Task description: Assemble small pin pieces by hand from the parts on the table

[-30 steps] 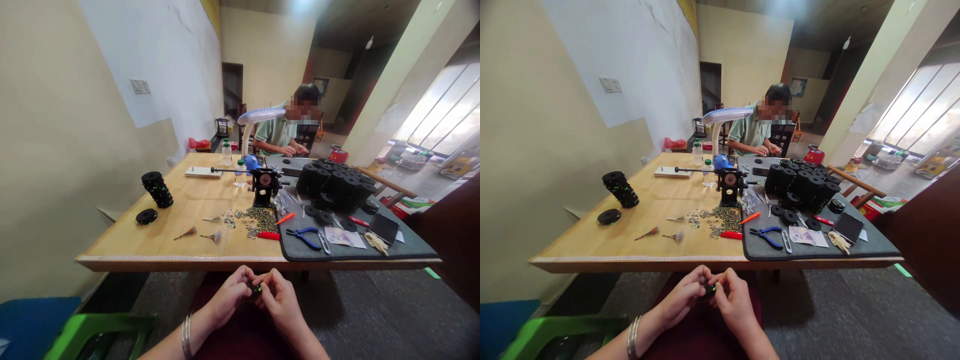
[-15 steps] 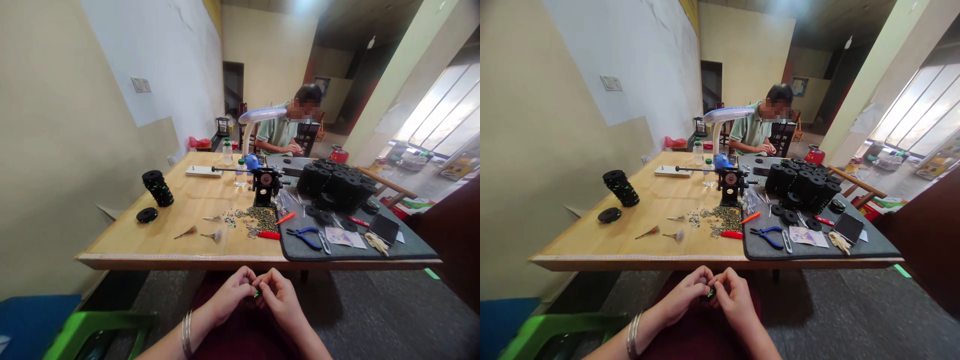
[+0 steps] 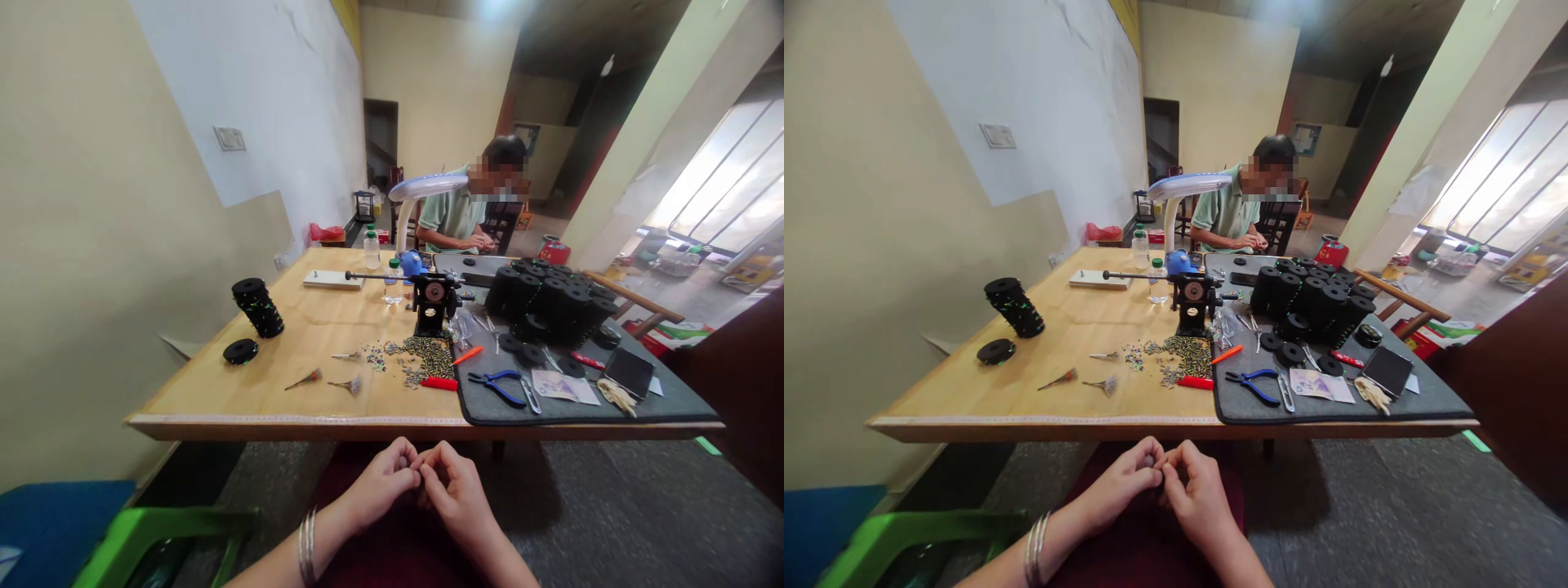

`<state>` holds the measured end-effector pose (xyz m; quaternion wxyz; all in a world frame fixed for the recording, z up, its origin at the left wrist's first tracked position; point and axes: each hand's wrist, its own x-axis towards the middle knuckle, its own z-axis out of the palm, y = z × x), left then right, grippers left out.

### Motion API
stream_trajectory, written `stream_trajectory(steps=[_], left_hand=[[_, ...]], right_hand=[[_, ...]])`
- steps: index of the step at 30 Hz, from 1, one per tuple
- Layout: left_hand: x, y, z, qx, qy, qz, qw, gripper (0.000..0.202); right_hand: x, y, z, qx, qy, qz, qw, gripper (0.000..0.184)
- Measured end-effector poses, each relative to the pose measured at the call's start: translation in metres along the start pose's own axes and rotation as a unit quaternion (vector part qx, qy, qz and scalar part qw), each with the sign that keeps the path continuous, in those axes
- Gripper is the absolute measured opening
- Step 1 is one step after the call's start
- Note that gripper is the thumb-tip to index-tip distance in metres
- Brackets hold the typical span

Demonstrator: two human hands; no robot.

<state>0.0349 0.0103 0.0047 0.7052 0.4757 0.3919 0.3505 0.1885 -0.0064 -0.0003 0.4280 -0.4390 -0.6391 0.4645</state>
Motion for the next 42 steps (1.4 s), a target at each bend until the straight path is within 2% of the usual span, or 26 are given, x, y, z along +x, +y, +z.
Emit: stream_trajectory(steps=[4,9,15,22,26,30,33,37,42], left_hand=[[0.0,0.0,-0.002,0.019,-0.004,0.01,1.0,0.013],[-0.002,0.002,-0.001,0.021,0.015,0.026,0.999,0.013],[-0.004,0.0,0.0,-0.007,0.031,0.0,0.999,0.012],[-0.006,0.004,0.0,-0.056,0.013,0.004,0.998,0.012],[-0.006,0.003,-0.003,-0.063,0.018,0.008,0.998,0.014],[-0.008,0.004,-0.01,-0.081,0.042,0.008,0.996,0.014],[-0.013,0.009,-0.015,-0.095,0.061,0.015,0.993,0.014],[-0.022,0.016,-0.022,-0.111,0.081,0.022,0.99,0.015],[-0.027,0.015,-0.03,-0.137,0.095,0.025,0.986,0.019]], right_hand=[[-0.001,-0.003,0.0,-0.032,0.005,-0.022,0.999,0.02],[-0.002,-0.004,0.003,-0.008,0.013,-0.003,1.0,0.023],[-0.003,0.002,0.002,-0.002,0.038,-0.007,0.999,0.025],[-0.003,0.012,-0.002,0.021,0.087,0.036,0.995,0.027],[0.004,0.009,-0.008,-0.067,0.118,-0.015,0.991,0.026],[0.02,0.007,-0.011,-0.168,0.119,-0.065,0.976,0.016],[0.037,0.008,-0.009,-0.246,0.098,-0.091,0.96,0.011],[0.061,0.009,-0.005,-0.367,0.055,-0.102,0.923,0.013],[0.088,0.001,0.001,-0.414,0.015,-0.091,0.905,0.012]])
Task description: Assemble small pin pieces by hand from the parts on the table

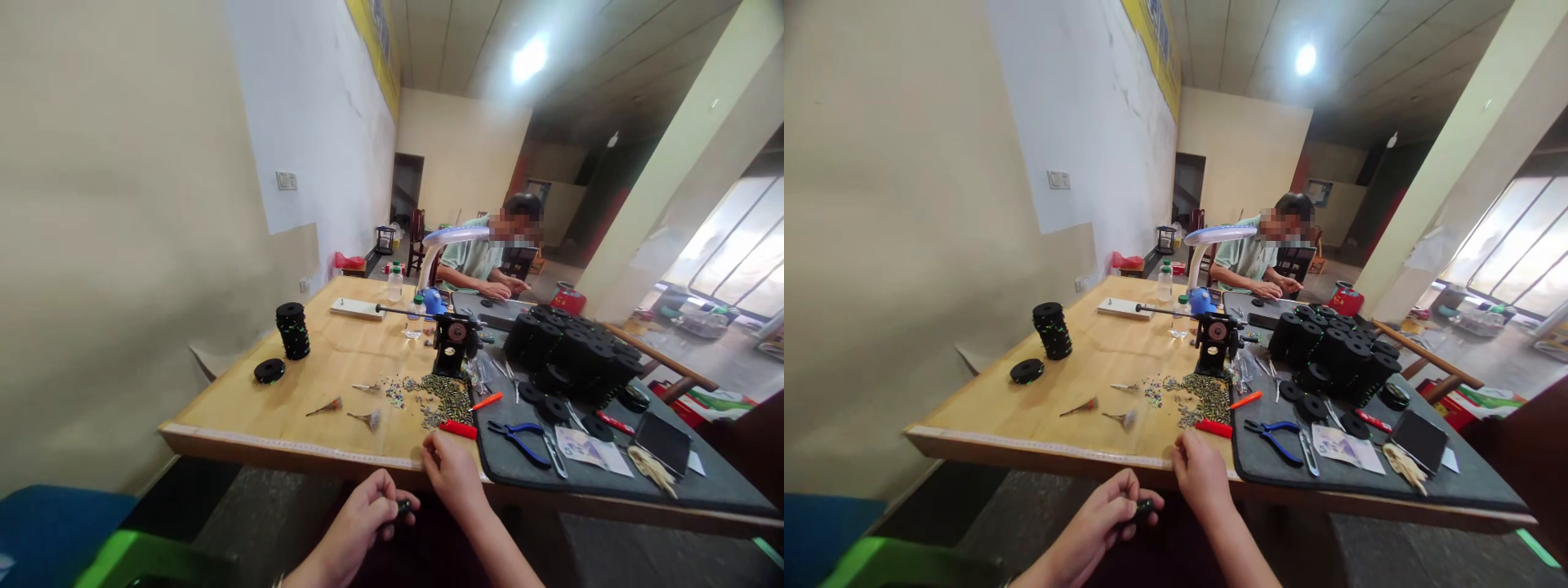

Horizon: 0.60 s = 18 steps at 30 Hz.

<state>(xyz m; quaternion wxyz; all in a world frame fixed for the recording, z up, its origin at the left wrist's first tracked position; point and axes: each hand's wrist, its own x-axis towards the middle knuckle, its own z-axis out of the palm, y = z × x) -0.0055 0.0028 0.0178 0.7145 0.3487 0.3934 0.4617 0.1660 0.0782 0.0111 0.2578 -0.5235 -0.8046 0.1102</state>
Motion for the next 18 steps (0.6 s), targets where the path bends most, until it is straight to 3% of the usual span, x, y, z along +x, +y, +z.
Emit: stream_trajectory(steps=[10,18], left_hand=[[-0.001,0.0,-0.006,-0.019,0.002,0.007,1.0,0.016],[-0.004,0.002,-0.007,-0.031,0.001,0.015,0.999,0.017]], right_hand=[[0.076,-0.014,-0.002,-0.07,-0.054,-0.011,0.996,0.014],[0.105,-0.007,0.002,-0.11,-0.113,0.007,0.988,0.016]])
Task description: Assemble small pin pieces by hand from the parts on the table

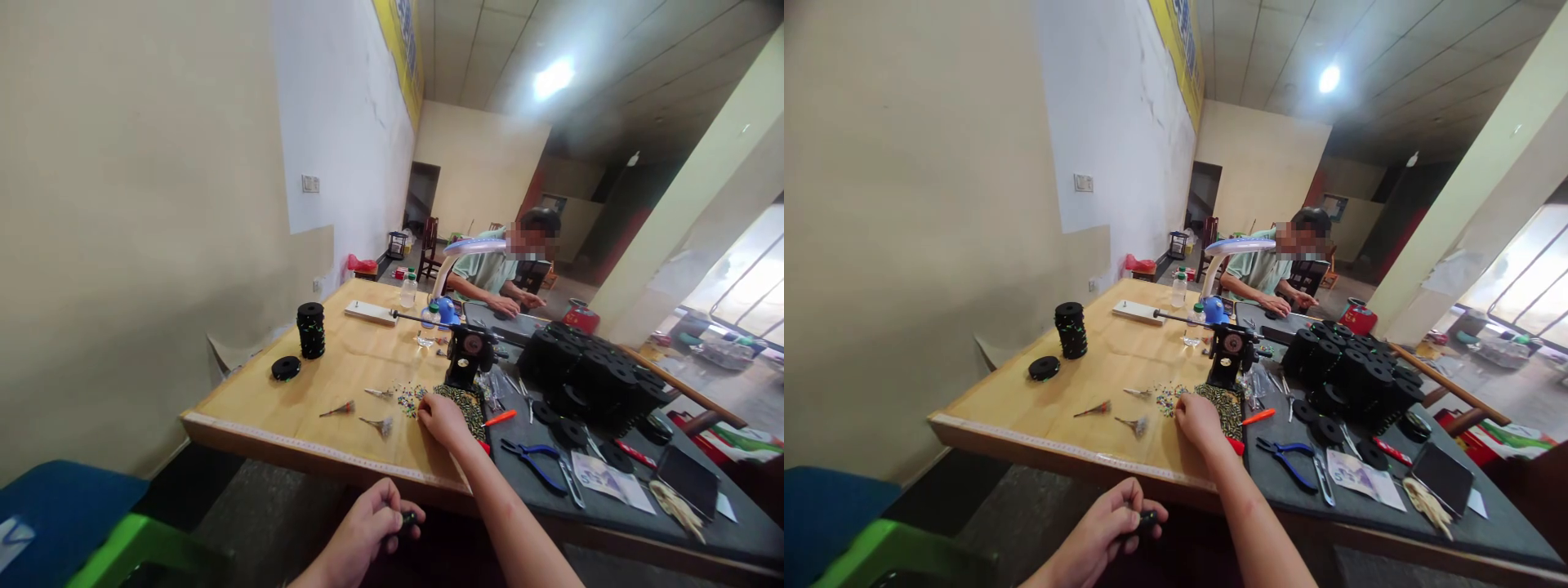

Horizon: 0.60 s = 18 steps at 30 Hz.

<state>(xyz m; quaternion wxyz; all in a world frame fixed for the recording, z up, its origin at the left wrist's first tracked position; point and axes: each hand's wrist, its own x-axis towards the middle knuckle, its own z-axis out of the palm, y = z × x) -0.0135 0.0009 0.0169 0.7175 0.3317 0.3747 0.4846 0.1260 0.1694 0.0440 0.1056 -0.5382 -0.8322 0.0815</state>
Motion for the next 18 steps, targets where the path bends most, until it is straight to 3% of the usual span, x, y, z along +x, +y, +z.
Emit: stream_trajectory(steps=[4,10,18], left_hand=[[0.0,0.001,0.002,-0.002,0.002,-0.004,1.0,0.016],[-0.001,0.004,0.002,0.003,0.007,-0.003,1.0,0.016],[0.0,0.002,-0.004,-0.003,0.012,0.003,1.0,0.016]], right_hand=[[0.01,-0.002,0.002,-0.02,-0.035,0.011,0.999,0.012],[0.023,-0.007,0.006,-0.028,-0.079,0.015,0.996,0.022],[0.016,-0.006,0.0,0.012,-0.034,0.02,0.999,0.012]])
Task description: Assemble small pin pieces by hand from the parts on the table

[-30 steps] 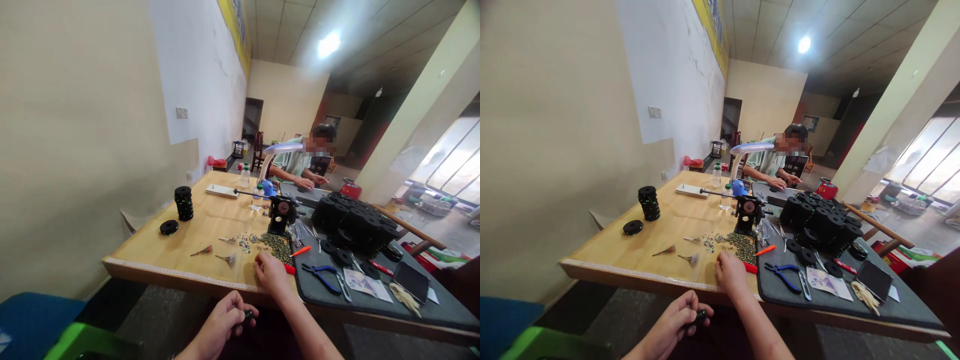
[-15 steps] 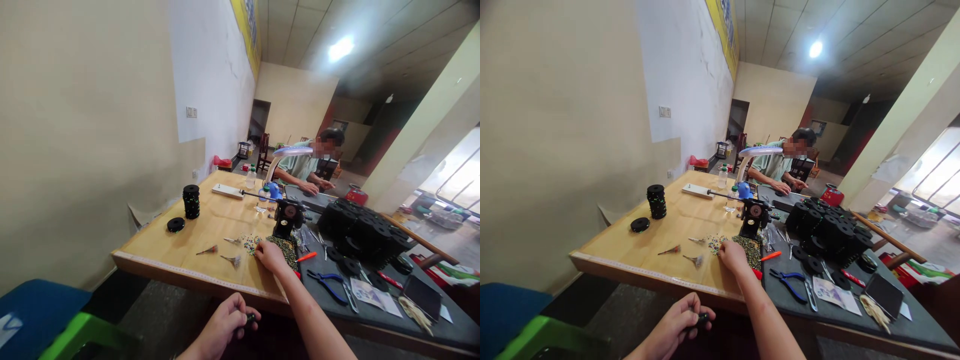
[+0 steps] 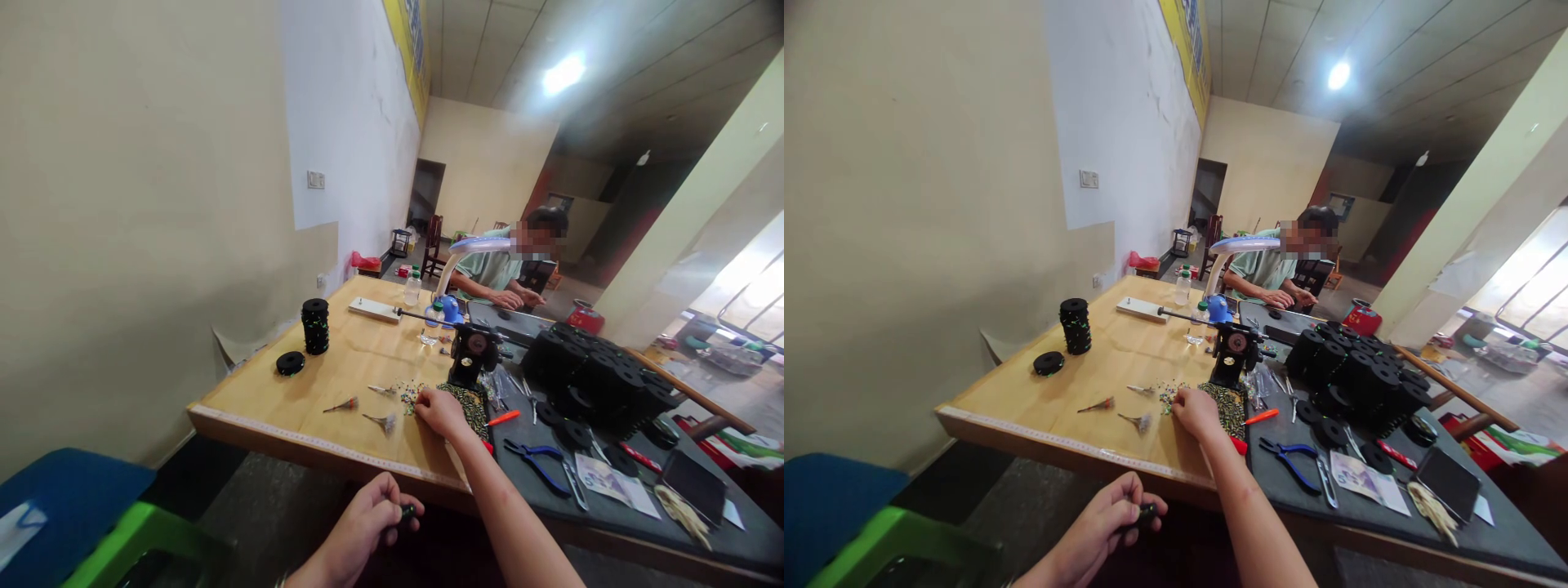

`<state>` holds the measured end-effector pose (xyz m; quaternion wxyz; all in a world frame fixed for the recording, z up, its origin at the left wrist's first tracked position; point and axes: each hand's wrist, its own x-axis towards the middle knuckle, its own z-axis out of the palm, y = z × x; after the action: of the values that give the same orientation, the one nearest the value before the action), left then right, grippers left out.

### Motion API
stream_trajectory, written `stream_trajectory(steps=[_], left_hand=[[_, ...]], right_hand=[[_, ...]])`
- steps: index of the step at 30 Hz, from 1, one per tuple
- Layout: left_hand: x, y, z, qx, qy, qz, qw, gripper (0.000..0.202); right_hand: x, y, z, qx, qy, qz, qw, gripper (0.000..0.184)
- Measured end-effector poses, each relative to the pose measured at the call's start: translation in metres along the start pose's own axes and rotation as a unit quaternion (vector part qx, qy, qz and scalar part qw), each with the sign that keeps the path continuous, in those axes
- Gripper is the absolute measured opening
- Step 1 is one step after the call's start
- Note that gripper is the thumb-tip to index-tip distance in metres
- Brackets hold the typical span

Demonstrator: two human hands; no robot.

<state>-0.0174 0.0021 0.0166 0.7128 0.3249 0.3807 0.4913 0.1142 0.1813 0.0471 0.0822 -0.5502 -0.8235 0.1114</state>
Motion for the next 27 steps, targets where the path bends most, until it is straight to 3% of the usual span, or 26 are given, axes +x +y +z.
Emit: stream_trajectory(steps=[6,16,21,24,27], left_hand=[[0.0,0.005,0.0,-0.005,0.011,-0.001,1.0,0.015],[0.006,-0.006,-0.002,0.008,0.005,0.007,1.0,0.016],[0.006,-0.011,-0.002,0.06,-0.001,0.042,0.997,0.012],[0.006,-0.012,-0.003,0.134,0.011,0.104,0.986,0.012],[0.004,-0.011,-0.001,0.189,0.017,0.156,0.969,0.013]], right_hand=[[-0.026,0.006,-0.009,0.066,0.041,-0.013,0.997,0.017],[-0.114,0.01,-0.005,0.167,0.061,-0.037,0.983,0.02],[-0.158,-0.01,0.009,0.442,0.047,-0.029,0.895,0.026],[-0.171,-0.026,0.016,0.515,0.04,-0.041,0.855,0.03],[-0.174,-0.034,0.022,0.551,0.038,-0.035,0.833,0.029]])
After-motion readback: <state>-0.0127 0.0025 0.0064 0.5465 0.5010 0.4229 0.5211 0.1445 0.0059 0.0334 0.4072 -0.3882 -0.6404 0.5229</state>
